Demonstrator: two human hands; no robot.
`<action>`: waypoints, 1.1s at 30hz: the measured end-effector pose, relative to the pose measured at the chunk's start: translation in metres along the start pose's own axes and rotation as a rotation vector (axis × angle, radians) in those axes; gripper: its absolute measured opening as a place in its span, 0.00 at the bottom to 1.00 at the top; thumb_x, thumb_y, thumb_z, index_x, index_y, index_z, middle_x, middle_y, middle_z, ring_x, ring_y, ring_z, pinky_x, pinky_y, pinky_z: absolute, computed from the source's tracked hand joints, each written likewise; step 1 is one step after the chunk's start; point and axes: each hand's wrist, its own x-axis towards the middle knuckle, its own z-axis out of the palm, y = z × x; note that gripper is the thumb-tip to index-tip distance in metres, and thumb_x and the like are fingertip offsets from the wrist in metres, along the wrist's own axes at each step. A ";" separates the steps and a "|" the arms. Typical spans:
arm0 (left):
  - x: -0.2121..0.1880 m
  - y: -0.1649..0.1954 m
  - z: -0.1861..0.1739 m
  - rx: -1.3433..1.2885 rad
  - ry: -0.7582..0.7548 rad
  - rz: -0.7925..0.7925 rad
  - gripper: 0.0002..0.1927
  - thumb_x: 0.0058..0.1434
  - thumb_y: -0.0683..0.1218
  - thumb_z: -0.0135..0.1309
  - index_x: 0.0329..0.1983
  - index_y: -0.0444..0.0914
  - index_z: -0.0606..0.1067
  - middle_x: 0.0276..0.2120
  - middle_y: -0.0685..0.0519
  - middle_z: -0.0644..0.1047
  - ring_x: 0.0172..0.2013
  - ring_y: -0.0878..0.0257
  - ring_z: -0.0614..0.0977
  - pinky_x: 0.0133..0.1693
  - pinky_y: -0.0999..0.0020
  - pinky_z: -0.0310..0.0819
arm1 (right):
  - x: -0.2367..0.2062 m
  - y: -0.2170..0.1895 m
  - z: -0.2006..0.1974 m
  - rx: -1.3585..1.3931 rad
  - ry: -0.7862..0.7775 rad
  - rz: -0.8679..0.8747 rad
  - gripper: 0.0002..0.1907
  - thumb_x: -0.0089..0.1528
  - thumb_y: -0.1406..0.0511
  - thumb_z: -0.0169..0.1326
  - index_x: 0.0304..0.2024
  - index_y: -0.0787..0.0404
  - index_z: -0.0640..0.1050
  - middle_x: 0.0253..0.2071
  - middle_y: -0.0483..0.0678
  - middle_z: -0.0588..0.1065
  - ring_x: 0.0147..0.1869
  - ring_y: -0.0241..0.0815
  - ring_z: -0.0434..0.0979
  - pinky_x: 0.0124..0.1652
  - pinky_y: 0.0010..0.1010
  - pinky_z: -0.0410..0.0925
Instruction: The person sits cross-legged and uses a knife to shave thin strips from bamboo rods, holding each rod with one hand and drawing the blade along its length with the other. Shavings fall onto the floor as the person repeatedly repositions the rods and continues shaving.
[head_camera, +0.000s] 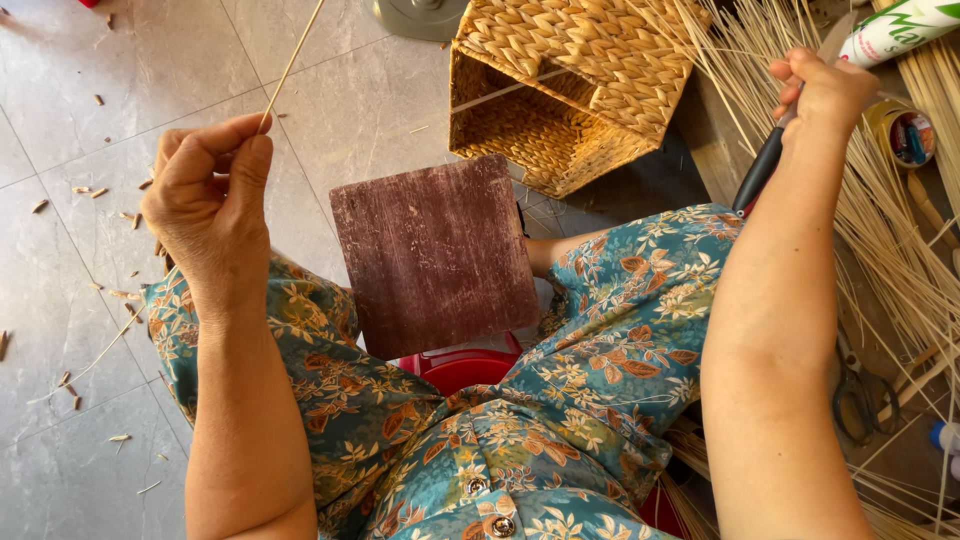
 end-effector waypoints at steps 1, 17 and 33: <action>0.001 0.000 0.001 0.004 -0.003 -0.004 0.05 0.75 0.35 0.63 0.52 0.35 0.83 0.41 0.59 0.74 0.38 0.75 0.74 0.39 0.81 0.70 | 0.001 0.000 -0.003 0.034 0.027 0.037 0.04 0.63 0.71 0.61 0.39 0.68 0.81 0.30 0.52 0.84 0.19 0.32 0.71 0.19 0.24 0.63; -0.002 -0.001 0.004 0.007 -0.011 -0.012 0.05 0.76 0.36 0.64 0.53 0.36 0.83 0.43 0.59 0.75 0.40 0.74 0.76 0.41 0.79 0.72 | -0.047 -0.005 0.081 -0.284 -0.221 -0.266 0.04 0.69 0.71 0.57 0.41 0.63 0.83 0.31 0.47 0.84 0.19 0.26 0.71 0.16 0.17 0.59; -0.008 -0.013 -0.013 -0.018 0.028 -0.034 0.04 0.78 0.35 0.65 0.53 0.34 0.84 0.39 0.58 0.73 0.36 0.74 0.72 0.37 0.81 0.66 | -0.033 -0.001 0.074 -0.218 -0.119 -0.292 0.04 0.68 0.74 0.53 0.41 0.64 0.79 0.32 0.49 0.84 0.19 0.32 0.78 0.15 0.21 0.59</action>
